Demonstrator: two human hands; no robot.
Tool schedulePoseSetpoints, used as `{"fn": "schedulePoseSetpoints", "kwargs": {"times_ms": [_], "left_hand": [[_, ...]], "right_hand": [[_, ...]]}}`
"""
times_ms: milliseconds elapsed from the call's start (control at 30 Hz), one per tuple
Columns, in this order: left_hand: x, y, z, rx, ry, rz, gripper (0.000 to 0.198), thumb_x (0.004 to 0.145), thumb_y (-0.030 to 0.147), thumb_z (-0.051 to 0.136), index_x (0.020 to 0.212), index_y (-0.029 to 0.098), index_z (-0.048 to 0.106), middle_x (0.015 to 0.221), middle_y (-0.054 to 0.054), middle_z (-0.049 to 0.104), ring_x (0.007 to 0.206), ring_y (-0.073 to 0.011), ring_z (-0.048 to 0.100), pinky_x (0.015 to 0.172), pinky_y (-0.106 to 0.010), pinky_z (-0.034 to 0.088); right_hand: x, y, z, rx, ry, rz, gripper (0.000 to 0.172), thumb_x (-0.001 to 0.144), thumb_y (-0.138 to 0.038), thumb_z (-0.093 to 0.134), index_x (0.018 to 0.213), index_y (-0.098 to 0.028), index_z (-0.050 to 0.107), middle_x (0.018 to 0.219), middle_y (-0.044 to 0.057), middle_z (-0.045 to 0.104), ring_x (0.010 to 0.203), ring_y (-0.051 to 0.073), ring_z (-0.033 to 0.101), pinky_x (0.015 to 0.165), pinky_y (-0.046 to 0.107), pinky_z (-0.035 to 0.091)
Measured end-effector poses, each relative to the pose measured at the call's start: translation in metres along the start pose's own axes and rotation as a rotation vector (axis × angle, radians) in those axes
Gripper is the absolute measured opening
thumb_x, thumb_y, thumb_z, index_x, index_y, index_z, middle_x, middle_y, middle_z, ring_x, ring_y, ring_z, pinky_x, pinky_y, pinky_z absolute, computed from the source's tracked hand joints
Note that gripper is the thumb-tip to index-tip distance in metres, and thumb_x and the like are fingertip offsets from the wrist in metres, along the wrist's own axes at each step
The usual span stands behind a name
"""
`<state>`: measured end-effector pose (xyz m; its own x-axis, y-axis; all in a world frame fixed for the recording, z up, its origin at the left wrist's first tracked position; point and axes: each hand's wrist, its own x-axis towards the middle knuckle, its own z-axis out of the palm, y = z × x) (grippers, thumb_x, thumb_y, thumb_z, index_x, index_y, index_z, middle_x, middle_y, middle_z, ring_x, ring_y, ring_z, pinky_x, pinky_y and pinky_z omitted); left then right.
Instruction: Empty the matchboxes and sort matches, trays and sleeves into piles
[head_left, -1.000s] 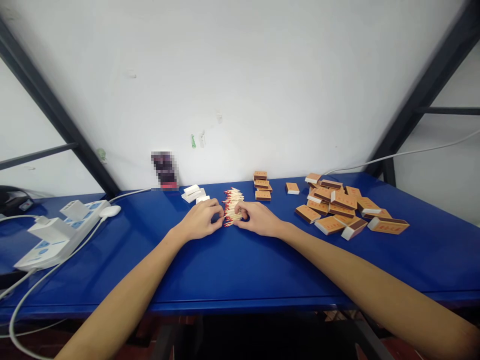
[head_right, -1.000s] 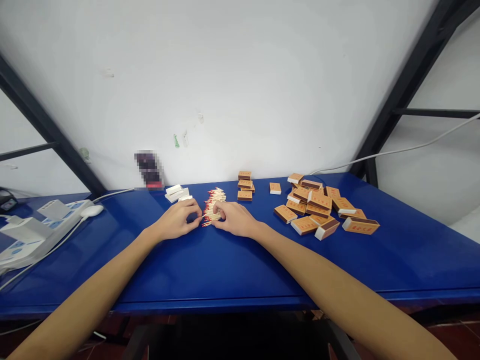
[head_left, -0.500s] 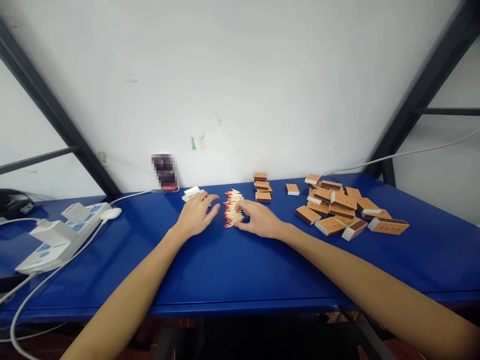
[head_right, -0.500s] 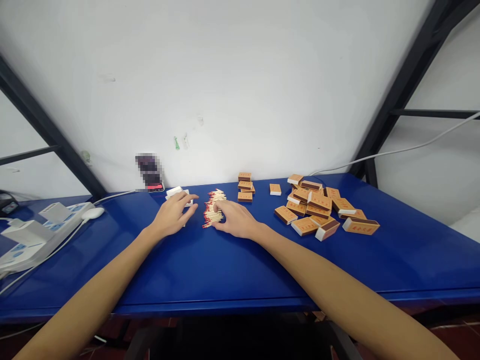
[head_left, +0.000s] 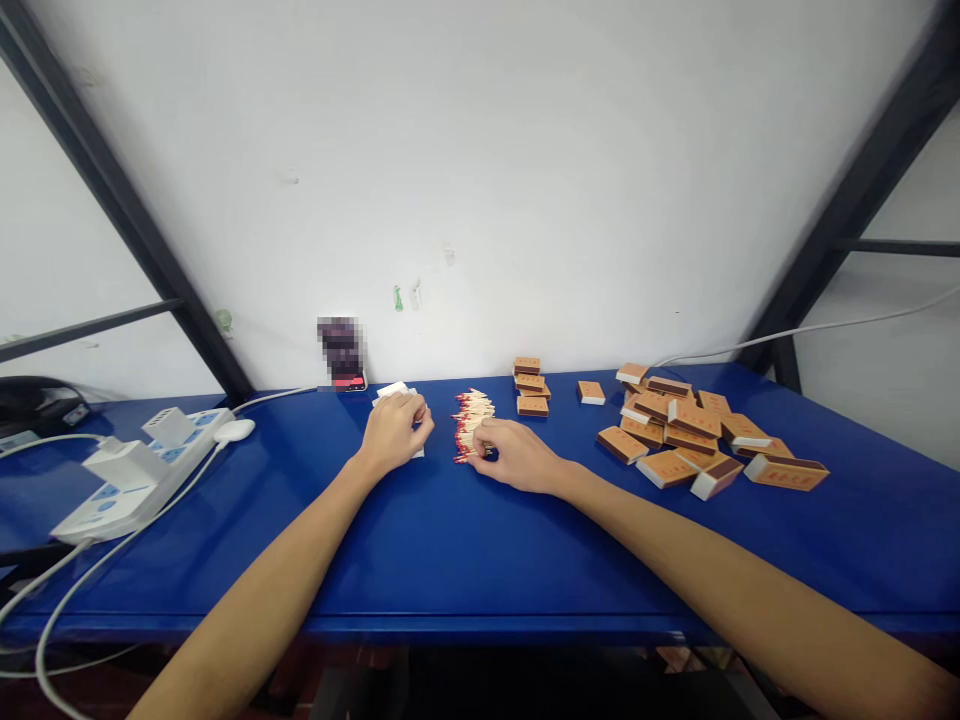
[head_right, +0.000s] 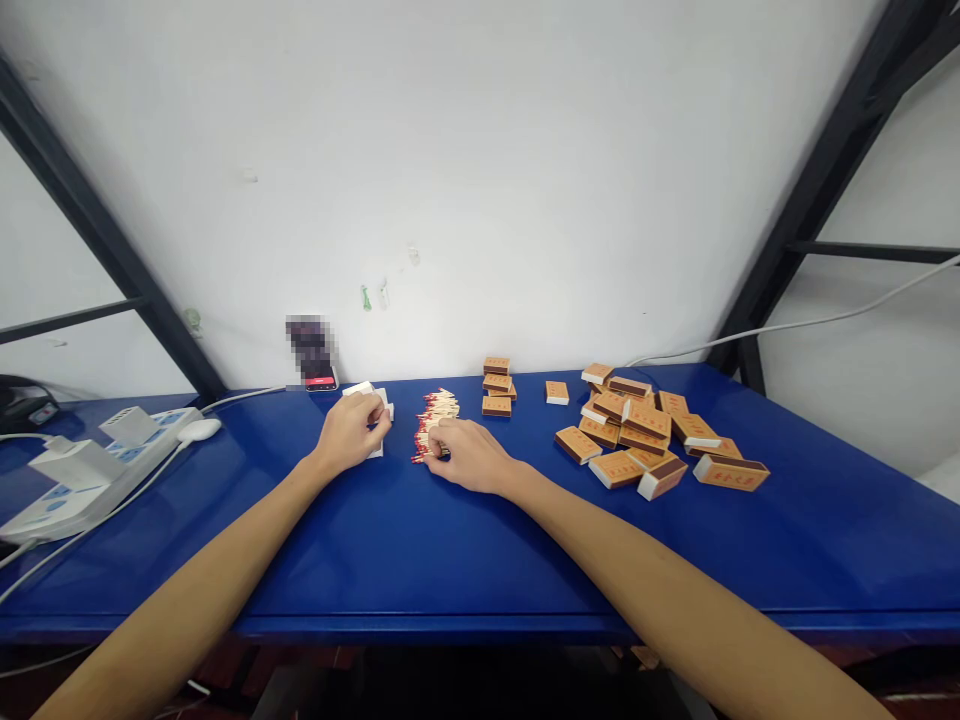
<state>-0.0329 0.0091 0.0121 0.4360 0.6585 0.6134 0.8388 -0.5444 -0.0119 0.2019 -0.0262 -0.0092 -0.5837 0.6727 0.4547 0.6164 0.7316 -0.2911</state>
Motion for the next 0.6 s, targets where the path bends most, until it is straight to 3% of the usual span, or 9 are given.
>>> {"fn": "schedulePoseSetpoints", "kwargs": {"times_ms": [100,200,267,333,467,600], "left_hand": [[0.002,0.003,-0.003,0.015,0.01,0.004,0.03,0.096,0.029,0.041,0.069,0.02,0.05,0.066,-0.003,0.054,0.067,-0.0198,0.051,0.071,-0.034,0.039],[0.0,0.008,-0.011,-0.004,-0.065,0.105,0.029,0.096,0.034,0.045,0.074,0.02,0.058,0.072,-0.003,0.06,0.072,-0.0198,0.055,0.075,-0.034,0.043],[-0.004,0.011,-0.014,0.016,-0.122,0.167,0.024,0.095,0.037,0.049,0.091,0.02,0.065,0.091,-0.007,0.066,0.09,-0.0236,0.059,0.085,-0.038,0.045],[-0.008,0.012,-0.013,0.07,-0.165,0.183,0.031,0.094,0.04,0.051,0.114,0.021,0.065,0.118,-0.012,0.062,0.114,-0.0308,0.054,0.099,-0.047,0.042],[-0.008,0.003,-0.002,0.157,-0.236,0.1,0.045,0.095,0.04,0.05,0.137,0.025,0.057,0.149,-0.017,0.043,0.141,-0.04,0.033,0.111,-0.061,0.029],[-0.002,-0.012,0.008,0.198,-0.284,-0.021,0.042,0.095,0.043,0.049,0.13,0.025,0.064,0.154,-0.016,0.038,0.146,-0.0427,0.025,0.113,-0.065,0.022]], "right_hand": [[0.001,-0.003,-0.004,-0.061,-0.044,0.011,0.022,0.088,-0.022,0.058,0.069,-0.02,0.047,0.071,-0.002,0.057,0.067,0.012,0.049,0.063,0.024,0.033],[0.0,-0.003,-0.02,-0.158,-0.078,0.079,0.019,0.091,-0.025,0.055,0.073,-0.021,0.051,0.075,-0.001,0.06,0.07,0.013,0.053,0.064,0.025,0.035],[-0.004,0.002,-0.037,-0.244,-0.088,0.158,0.014,0.092,-0.028,0.053,0.08,-0.021,0.055,0.085,0.002,0.064,0.078,0.015,0.058,0.067,0.026,0.037],[-0.014,0.011,-0.055,-0.34,-0.104,0.254,0.012,0.092,-0.03,0.053,0.091,-0.02,0.059,0.096,0.007,0.066,0.086,0.02,0.061,0.07,0.028,0.039],[-0.047,0.028,-0.083,-0.514,-0.17,0.427,0.026,0.089,-0.029,0.057,0.11,-0.014,0.062,0.109,0.017,0.064,0.095,0.03,0.064,0.077,0.037,0.045],[-0.085,0.03,-0.088,-0.677,-0.227,0.463,0.028,0.093,-0.031,0.051,0.112,-0.013,0.063,0.111,0.018,0.063,0.102,0.033,0.062,0.083,0.041,0.047]]}}
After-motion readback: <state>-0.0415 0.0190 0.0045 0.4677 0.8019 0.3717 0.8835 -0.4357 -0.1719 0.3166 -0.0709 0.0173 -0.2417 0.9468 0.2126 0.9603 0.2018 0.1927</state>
